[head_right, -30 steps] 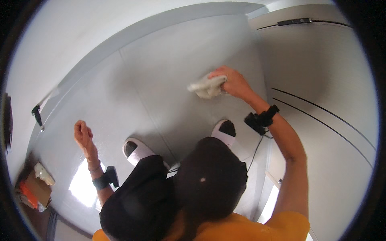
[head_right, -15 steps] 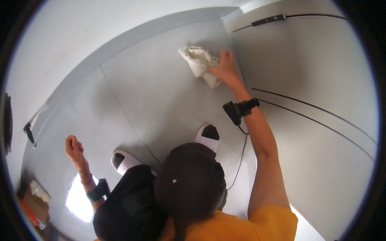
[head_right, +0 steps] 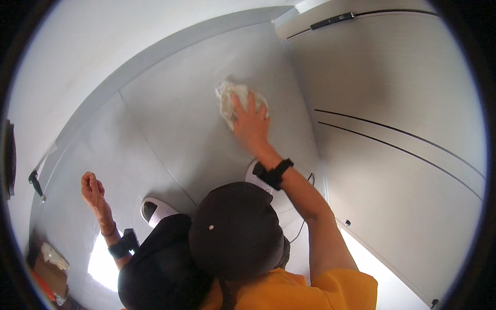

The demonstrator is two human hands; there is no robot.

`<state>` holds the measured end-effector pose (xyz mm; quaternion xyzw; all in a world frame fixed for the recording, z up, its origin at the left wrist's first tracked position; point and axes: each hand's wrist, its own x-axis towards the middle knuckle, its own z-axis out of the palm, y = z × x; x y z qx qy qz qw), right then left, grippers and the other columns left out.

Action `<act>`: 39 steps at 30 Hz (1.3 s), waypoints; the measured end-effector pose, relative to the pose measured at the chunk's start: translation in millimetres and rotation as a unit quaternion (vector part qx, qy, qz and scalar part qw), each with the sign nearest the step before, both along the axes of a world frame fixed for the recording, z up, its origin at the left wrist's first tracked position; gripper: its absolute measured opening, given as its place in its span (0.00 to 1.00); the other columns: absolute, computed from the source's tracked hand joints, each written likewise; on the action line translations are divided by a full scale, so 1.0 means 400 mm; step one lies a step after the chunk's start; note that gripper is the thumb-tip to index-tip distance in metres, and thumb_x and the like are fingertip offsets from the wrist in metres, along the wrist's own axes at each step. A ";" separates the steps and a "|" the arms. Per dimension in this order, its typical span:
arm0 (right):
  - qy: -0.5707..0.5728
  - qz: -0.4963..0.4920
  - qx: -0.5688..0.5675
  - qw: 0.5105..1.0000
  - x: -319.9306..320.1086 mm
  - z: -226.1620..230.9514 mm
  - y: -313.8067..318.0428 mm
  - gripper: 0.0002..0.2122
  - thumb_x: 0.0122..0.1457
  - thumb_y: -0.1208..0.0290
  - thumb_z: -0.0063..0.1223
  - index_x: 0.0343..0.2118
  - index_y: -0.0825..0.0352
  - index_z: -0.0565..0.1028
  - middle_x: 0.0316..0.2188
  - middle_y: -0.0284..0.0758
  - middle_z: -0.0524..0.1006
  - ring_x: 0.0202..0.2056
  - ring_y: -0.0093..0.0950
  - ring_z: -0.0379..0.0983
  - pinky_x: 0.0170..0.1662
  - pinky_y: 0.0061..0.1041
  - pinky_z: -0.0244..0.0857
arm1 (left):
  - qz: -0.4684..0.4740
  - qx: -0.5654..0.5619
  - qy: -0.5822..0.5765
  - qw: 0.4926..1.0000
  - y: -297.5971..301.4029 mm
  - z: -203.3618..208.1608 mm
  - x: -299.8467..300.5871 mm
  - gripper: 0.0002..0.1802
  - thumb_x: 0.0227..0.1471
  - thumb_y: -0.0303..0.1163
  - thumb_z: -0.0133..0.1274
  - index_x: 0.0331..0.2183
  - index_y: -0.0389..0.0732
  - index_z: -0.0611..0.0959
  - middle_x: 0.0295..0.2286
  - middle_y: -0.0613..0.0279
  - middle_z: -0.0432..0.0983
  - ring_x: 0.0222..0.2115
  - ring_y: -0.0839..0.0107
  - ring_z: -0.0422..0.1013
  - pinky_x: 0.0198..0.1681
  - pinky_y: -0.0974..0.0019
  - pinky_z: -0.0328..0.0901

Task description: Cleaning the floor and baseboard in a bedroom using a cloth.

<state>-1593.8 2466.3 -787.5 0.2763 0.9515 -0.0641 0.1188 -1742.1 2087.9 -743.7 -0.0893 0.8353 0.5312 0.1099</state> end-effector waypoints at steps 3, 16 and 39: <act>0.049 0.014 -0.044 0.998 0.051 0.022 -0.102 0.28 0.47 0.70 0.48 0.54 0.48 0.57 0.53 0.47 0.52 0.45 0.52 0.54 0.37 0.48 0.62 | 0.007 0.024 -0.003 1.000 0.019 0.007 -0.007 0.07 0.53 0.34 0.44 0.28 0.42 0.72 0.12 0.75 0.54 0.13 0.88 0.47 0.15 0.81 0.42; 0.112 0.539 -0.061 0.832 0.128 0.037 0.007 0.14 0.46 0.67 0.48 0.38 0.45 0.67 0.44 0.26 0.63 0.43 0.38 0.61 0.30 0.33 0.64 | -0.032 0.012 0.017 0.999 0.038 0.024 -0.043 0.06 0.53 0.32 0.43 0.28 0.40 0.71 0.15 0.74 0.56 0.15 0.87 0.51 0.16 0.80 0.45; 0.067 -0.361 -0.615 0.698 0.202 0.220 0.409 0.16 0.32 0.83 0.44 0.30 0.64 0.67 0.27 0.28 0.66 0.31 0.21 0.64 0.35 0.15 0.59 | -0.272 -0.056 0.033 0.960 0.073 0.046 -0.197 0.06 0.54 0.33 0.43 0.30 0.41 0.72 0.15 0.73 0.59 0.13 0.88 0.53 0.14 0.84 0.49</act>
